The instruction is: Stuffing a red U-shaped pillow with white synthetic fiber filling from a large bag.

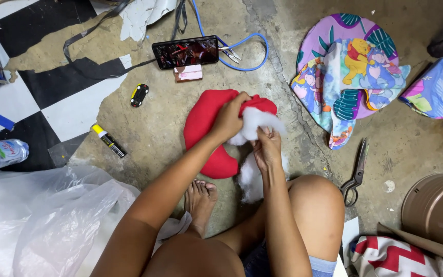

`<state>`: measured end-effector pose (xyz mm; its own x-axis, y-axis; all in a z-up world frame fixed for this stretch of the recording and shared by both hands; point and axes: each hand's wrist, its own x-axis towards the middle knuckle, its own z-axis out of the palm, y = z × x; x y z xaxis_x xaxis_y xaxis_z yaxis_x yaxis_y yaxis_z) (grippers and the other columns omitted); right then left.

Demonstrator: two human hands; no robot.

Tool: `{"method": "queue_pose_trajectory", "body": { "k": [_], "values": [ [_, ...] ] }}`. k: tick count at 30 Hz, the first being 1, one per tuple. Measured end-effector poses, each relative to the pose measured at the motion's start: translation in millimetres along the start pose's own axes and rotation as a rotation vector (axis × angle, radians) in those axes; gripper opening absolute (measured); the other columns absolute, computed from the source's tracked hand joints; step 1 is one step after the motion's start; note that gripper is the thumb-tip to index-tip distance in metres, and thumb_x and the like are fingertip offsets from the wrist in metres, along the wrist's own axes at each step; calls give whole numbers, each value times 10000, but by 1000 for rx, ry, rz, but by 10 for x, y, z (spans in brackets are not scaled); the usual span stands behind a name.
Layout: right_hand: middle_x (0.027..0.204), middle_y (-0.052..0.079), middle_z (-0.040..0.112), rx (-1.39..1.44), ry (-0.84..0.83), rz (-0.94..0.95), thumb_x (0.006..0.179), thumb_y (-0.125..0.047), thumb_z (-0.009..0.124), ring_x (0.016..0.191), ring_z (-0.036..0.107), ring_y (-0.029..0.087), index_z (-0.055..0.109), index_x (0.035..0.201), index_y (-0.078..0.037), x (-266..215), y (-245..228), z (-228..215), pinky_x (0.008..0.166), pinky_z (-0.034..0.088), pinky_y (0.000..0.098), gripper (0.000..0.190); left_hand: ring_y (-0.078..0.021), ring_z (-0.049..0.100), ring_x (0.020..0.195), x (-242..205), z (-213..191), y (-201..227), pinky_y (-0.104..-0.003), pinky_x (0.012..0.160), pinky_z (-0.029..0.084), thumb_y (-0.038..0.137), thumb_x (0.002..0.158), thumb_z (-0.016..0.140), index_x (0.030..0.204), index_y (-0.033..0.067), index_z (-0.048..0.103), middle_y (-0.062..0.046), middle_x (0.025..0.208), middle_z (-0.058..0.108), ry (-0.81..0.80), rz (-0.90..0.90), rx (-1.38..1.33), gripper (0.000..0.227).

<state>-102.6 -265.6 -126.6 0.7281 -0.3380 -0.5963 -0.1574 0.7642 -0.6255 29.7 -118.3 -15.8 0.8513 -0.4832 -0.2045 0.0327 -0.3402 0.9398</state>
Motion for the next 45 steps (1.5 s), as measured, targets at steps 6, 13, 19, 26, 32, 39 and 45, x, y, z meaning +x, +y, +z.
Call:
{"method": "queue_pose_trajectory", "body": {
  "k": [6, 13, 19, 26, 32, 39, 45],
  "values": [
    [1031, 62, 771, -448, 193, -199, 839, 41, 773, 931, 693, 146, 701, 1126, -88, 3, -78, 332, 783, 627, 371, 323, -483, 631, 1188, -286, -175, 176, -590, 1044, 487, 19, 702, 722, 1300, 63, 527, -283, 1161, 658, -266, 115, -71, 630],
    [848, 168, 762, -1013, 525, -120, 915, -390, 656, 908, 746, 362, 797, 968, -123, 355, 40, -6, 852, 558, 513, 307, -366, 680, 965, -649, 37, 113, -532, 828, 536, 169, 759, 756, 1224, 159, 552, -91, 959, 637, -298, 30, 103, 507],
    [1007, 20, 711, -641, 157, -22, 769, -106, 818, 913, 645, 198, 728, 1145, -141, -413, -173, 528, 829, 533, 383, 388, -385, 706, 1101, -468, -186, 235, -547, 943, 553, 75, 827, 716, 1166, 232, 494, -105, 1045, 715, -45, -99, 313, 434],
    [992, -19, 681, -597, 131, -389, 745, 62, 817, 937, 611, 111, 590, 1081, -150, -546, -347, 916, 838, 527, 276, 457, -271, 678, 813, -149, 48, -240, -405, 727, 526, 99, 761, 723, 1078, 167, 597, -52, 785, 664, -72, -46, -56, 347],
    [742, -29, 601, -705, 163, -521, 756, 24, 804, 757, 543, 93, 626, 859, -147, -26, -168, 582, 726, 416, 232, 268, -472, 682, 1081, -500, -114, 386, -576, 889, 545, 127, 948, 632, 1268, 52, 595, -260, 1073, 726, -258, 52, -119, 332],
    [1208, 90, 694, -210, -195, -64, 795, 83, 773, 1048, 720, 237, 602, 1341, -109, -350, -567, 1034, 909, 596, 370, 603, -492, 661, 1139, -98, -281, 120, -556, 953, 526, 282, 1079, 519, 1210, 98, 531, -269, 1060, 694, 22, -35, -106, 227],
    [1213, 78, 658, -277, -100, -225, 806, 196, 617, 1059, 718, 218, 592, 1417, -90, -504, -392, 1072, 857, 633, 347, 675, -258, 599, 934, 70, -268, -139, -425, 884, 497, 344, 1124, 441, 1111, 138, 523, -83, 887, 566, 64, -53, -283, 222]
  ]
}}
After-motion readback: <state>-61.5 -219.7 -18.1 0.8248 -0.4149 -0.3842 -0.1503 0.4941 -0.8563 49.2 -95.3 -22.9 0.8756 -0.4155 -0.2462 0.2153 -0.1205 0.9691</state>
